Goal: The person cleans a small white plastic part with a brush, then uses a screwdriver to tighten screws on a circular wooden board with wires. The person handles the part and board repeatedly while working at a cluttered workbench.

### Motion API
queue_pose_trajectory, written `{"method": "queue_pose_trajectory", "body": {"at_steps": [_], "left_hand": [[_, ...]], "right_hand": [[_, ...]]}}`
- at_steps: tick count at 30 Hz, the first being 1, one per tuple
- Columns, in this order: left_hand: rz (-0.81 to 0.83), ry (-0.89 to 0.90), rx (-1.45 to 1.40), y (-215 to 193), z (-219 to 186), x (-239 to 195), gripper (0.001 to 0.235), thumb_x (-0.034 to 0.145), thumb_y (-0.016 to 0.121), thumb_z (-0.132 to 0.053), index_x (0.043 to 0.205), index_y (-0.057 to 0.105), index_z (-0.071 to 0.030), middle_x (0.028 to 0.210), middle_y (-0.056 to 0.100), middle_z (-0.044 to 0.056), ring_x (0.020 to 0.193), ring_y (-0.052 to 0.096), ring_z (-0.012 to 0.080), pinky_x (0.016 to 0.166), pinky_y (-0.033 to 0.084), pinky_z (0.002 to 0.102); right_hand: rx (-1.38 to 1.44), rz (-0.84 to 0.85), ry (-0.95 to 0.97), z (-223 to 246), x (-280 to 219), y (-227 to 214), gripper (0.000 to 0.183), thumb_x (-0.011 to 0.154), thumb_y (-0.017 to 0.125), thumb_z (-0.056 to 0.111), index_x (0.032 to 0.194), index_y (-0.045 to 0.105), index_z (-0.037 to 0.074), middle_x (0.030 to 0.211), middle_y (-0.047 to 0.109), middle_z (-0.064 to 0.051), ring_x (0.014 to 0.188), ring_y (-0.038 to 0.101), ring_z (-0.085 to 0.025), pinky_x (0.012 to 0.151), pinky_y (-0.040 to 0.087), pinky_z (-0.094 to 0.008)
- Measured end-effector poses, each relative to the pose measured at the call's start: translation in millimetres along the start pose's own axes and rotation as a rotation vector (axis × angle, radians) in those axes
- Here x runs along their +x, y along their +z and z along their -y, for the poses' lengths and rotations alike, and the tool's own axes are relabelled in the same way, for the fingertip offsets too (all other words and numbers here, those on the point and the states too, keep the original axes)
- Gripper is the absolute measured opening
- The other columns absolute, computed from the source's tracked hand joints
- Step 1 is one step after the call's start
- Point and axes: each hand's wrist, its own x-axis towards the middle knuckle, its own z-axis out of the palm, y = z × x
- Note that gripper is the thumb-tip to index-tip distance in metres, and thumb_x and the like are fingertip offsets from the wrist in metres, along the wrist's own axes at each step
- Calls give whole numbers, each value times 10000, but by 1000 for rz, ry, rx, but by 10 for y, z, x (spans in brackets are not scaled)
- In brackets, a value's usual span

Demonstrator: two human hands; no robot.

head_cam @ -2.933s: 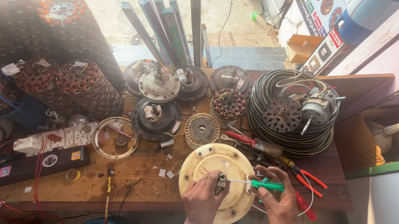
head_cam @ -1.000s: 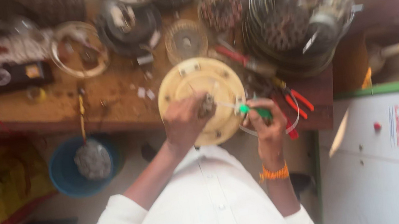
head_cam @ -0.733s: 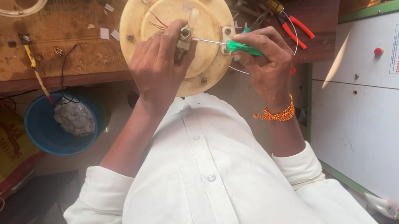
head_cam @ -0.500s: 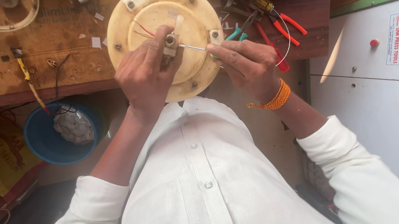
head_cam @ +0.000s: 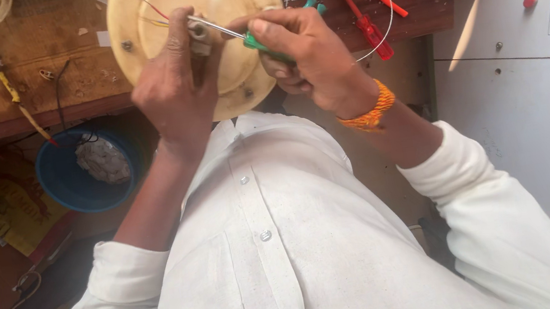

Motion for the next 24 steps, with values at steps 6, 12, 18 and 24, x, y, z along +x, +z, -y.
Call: {"method": "queue_pose_trajectory", "body": {"at_steps": [6, 12, 18, 24], "left_hand": [[-1, -47, -18, -123, -44, 99, 610, 945, 850, -134, 1489, 576, -166, 948, 741, 77, 795, 725, 201, 743, 577, 345], [230, -4, -48, -418, 62, 185, 585, 887, 859, -162, 1413, 608, -105, 1010, 762, 90, 841, 752, 230, 728, 589, 350], [132, -17, 72, -481, -29, 110, 358, 920, 827, -146, 1248, 688, -107, 1026, 775, 74, 838, 756, 196, 724, 593, 327], [-10, -272, 23, -668, -284, -124, 106, 986, 786, -173, 1012, 768, -72, 880, 770, 62, 710, 745, 162, 618, 567, 272]], "right_hand": [[38, -87, -132, -145, -36, 81, 310, 1095, 472, 270, 1160, 644, 21, 659, 581, -11, 451, 356, -30, 415, 305, -205], [266, -208, -213, -495, -158, -461, 285, 1136, 495, 268, 1157, 639, 23, 729, 589, -24, 539, 402, -39, 495, 375, -209], [298, -318, -386, -449, -51, -476, 220, 1131, 538, 220, 1164, 641, 28, 802, 612, -32, 682, 541, -76, 601, 460, -238], [132, -320, -398, -467, -87, -444, 218, 1119, 555, 216, 1192, 643, 31, 881, 658, -38, 796, 616, -90, 712, 516, -235]]}}
